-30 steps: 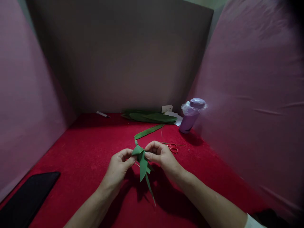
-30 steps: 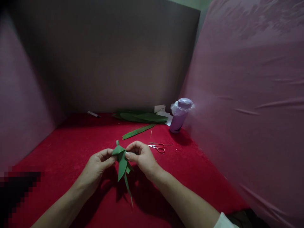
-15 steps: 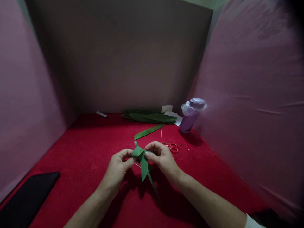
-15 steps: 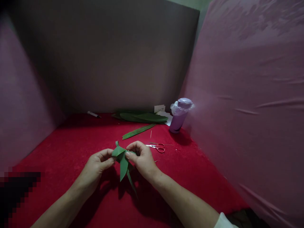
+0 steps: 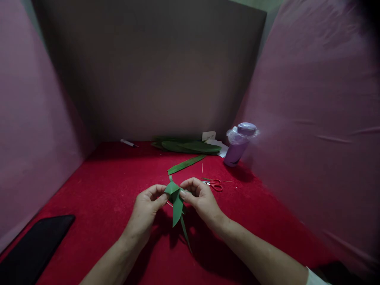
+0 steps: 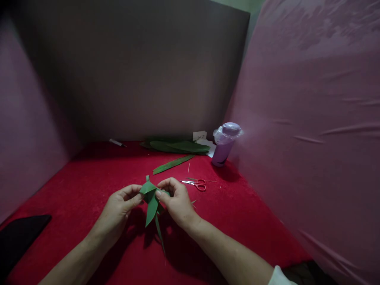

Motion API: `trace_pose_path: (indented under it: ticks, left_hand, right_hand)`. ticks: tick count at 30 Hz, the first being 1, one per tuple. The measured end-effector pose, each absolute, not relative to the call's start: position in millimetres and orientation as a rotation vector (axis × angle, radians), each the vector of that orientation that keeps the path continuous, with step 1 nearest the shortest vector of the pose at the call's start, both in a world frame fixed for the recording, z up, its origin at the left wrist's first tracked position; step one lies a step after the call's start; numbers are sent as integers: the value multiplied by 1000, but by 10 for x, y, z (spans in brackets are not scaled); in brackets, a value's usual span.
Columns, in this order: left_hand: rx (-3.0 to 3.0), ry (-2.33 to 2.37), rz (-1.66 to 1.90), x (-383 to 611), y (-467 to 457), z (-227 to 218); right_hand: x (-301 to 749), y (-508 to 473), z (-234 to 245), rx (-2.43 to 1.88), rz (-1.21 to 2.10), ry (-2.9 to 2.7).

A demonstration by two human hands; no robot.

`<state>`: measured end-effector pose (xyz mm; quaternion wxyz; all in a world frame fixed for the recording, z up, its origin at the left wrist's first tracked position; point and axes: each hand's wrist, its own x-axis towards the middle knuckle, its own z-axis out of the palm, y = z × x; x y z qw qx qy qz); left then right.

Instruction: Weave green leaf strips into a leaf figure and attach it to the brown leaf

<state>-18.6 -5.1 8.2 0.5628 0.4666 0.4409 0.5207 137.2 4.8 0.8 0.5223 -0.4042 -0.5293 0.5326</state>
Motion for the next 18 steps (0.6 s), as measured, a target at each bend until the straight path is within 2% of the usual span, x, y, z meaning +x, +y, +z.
trace_pose_path:
  ticks: [18]
  left_hand:
    - [955,927,1090,-183,-69,74]
  right_hand:
    - [1368,32,11,-967,1348,-1234]
